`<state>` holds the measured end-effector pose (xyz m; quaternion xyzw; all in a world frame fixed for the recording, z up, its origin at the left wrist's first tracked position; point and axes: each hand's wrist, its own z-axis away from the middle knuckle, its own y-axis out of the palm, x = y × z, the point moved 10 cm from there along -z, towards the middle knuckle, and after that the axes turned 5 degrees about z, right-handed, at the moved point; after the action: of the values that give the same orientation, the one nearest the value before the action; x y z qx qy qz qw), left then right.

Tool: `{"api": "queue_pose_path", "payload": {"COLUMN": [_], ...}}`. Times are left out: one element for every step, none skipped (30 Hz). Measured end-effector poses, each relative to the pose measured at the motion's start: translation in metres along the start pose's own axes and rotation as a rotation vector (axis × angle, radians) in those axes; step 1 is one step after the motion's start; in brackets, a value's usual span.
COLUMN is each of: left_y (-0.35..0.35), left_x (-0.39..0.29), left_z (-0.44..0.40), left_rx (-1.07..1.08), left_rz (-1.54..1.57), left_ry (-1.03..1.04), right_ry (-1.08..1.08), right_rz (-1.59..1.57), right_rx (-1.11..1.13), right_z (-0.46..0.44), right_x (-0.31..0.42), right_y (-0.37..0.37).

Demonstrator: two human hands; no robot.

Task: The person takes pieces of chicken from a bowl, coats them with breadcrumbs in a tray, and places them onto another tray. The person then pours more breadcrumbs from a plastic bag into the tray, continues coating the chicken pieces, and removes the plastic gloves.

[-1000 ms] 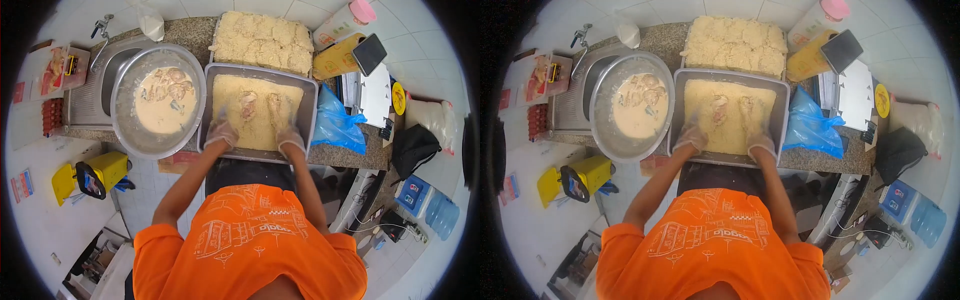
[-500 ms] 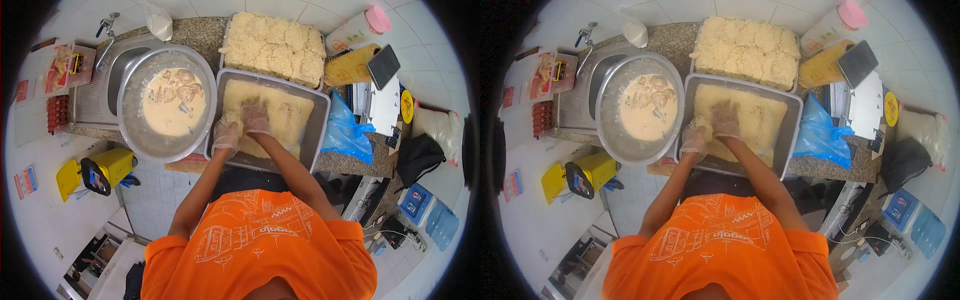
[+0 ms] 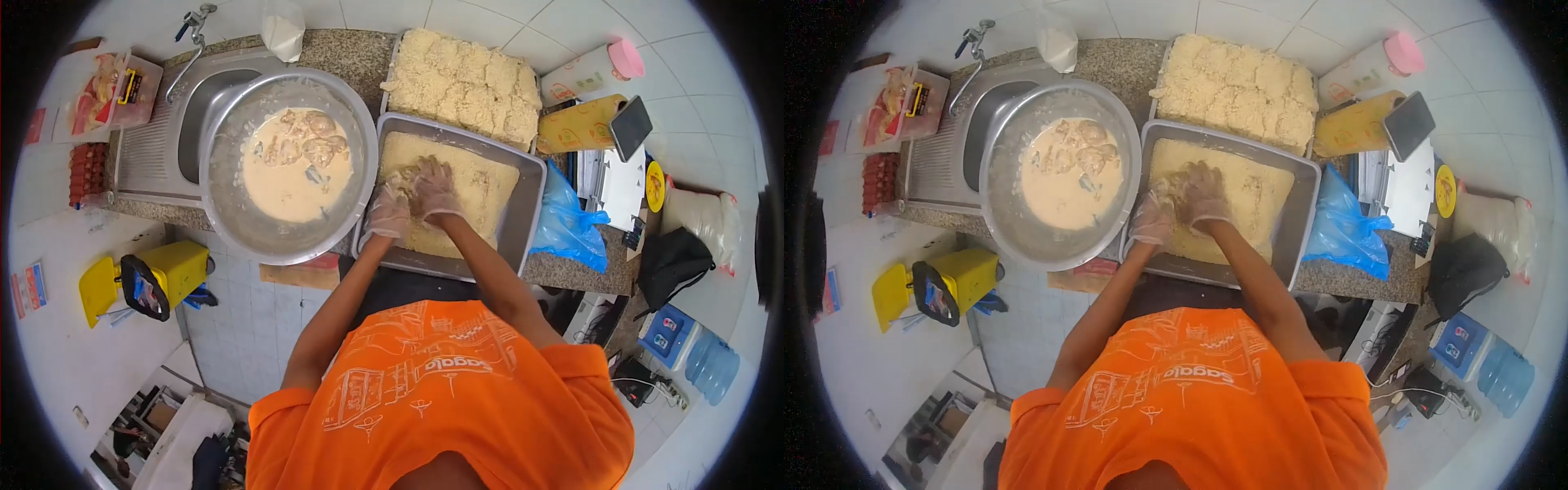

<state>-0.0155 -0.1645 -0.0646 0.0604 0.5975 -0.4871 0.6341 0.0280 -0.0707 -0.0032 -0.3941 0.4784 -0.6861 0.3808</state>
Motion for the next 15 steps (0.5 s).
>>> {"api": "queue_pose_path", "payload": {"left_y": [0.001, 0.009, 0.016, 0.018, 0.026, 0.036, 0.045, 0.061, 0.075, 0.081, 0.085, 0.089, 0.098, 0.109, 0.115], "left_x": [-0.020, -0.042, -0.059, -0.067, -0.089, -0.107, -0.099, -0.091, -0.088, -0.088, -0.087, -0.085, -0.074, -0.070, -0.070], "left_z": [-0.004, -0.002, -0.012, -0.020, -0.021, -0.016, -0.008, -0.005, -0.007, -0.003, -0.006, -0.007, 0.000, -0.012, -0.019], "left_rx": [0.000, 0.077, 0.136, 0.133, 0.150, 0.164, 0.178, 0.250, 0.314, 0.322, 0.314, 0.316, 0.346, 0.340, 0.327], "left_rz": [0.006, -0.154, -0.313, -0.312, -0.362, -0.406, -0.405, -0.506, -0.609, -0.610, -0.712, -0.817, -0.822, -0.859, -0.893], "left_ry": [0.005, 0.010, 0.036, 0.053, 0.241, 0.423, 0.417, 0.468, 0.520, 0.516, 0.498, 0.483, 0.487, 0.541, 0.583], "right_ry": [0.002, -0.046, -0.097, -0.088, -0.061, -0.038, -0.032, 0.084, 0.195, 0.197, 0.230, 0.273, 0.215, 0.234, 0.143], "right_rz": [0.007, 0.002, 0.006, 0.012, 0.068, 0.125, 0.117, 0.148, 0.182, 0.176, 0.101, 0.020, 0.036, 0.045, 0.058], "right_rx": [-0.002, 0.166, 0.310, 0.298, 0.329, 0.366, 0.377, 0.242, 0.100, 0.107, -0.108, -0.319, -0.360, -0.375, -0.023], "right_z": [-0.004, -0.006, -0.010, -0.004, 0.008, 0.020, 0.040, 0.055, 0.065, 0.074, 0.071, 0.076, 0.076, 0.067, 0.051], "right_x": [-0.010, -0.015, -0.024, -0.040, -0.062, -0.082, -0.092, -0.111, -0.127, -0.119, -0.109, -0.105, -0.106, -0.125, -0.130], "right_y": [0.002, 0.023, 0.034, 0.026, 0.021, 0.018, 0.032, 0.039, 0.039, 0.048, 0.034, 0.019, 0.024, 0.023, 0.057]}}
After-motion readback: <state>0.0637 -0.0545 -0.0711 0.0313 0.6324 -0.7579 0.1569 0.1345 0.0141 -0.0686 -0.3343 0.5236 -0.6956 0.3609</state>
